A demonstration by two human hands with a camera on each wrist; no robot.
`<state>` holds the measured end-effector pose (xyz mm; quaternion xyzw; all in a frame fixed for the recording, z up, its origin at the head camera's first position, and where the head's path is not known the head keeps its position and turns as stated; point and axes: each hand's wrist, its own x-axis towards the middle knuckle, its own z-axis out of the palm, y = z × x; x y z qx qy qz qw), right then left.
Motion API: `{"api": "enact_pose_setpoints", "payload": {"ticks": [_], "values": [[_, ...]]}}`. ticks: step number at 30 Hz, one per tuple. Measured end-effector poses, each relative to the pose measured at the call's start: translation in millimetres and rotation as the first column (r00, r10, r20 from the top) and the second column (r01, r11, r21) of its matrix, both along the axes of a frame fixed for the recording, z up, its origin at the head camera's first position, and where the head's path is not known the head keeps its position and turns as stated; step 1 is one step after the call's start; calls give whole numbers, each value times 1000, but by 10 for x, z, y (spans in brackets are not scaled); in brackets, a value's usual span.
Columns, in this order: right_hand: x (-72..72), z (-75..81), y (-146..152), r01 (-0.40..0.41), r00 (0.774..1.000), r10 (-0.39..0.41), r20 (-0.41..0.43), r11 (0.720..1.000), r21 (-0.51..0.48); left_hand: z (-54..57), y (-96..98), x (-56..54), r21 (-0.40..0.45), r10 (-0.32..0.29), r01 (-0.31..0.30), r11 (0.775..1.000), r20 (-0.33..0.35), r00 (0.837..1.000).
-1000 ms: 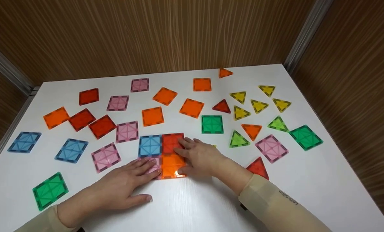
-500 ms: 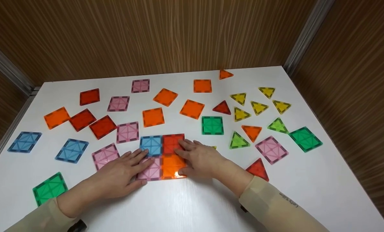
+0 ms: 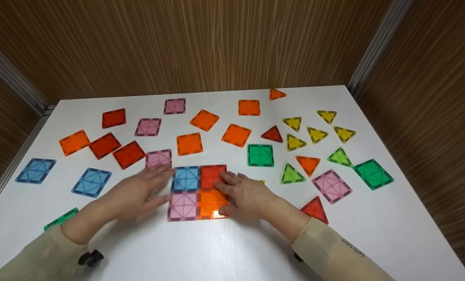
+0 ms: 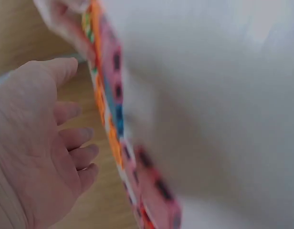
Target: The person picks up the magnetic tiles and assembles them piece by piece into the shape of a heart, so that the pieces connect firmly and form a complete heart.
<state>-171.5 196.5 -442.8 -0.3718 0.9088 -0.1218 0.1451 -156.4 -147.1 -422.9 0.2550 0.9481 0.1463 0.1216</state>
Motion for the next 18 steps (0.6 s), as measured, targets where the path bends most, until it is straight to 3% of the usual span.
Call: {"api": "enact_pose_setpoints", "payload": {"ticks": [4,9,12,18], "values": [[1,7,3,21,1000,-21,14,1000,16,65,-239,-335,41,104,-103,994,-18,994],[-5,9,5,25,999,-26,22,999,30,0,-448,-642,73,147,-150,986,49,988],[-6,-2,8,23,999,-23,25,999,27,-74,-483,-728,92,151,-161,983,111,982],[-12,5,7,26,999,-27,30,999,29,-130,-493,-781,152,193,-227,962,209,959]]}}
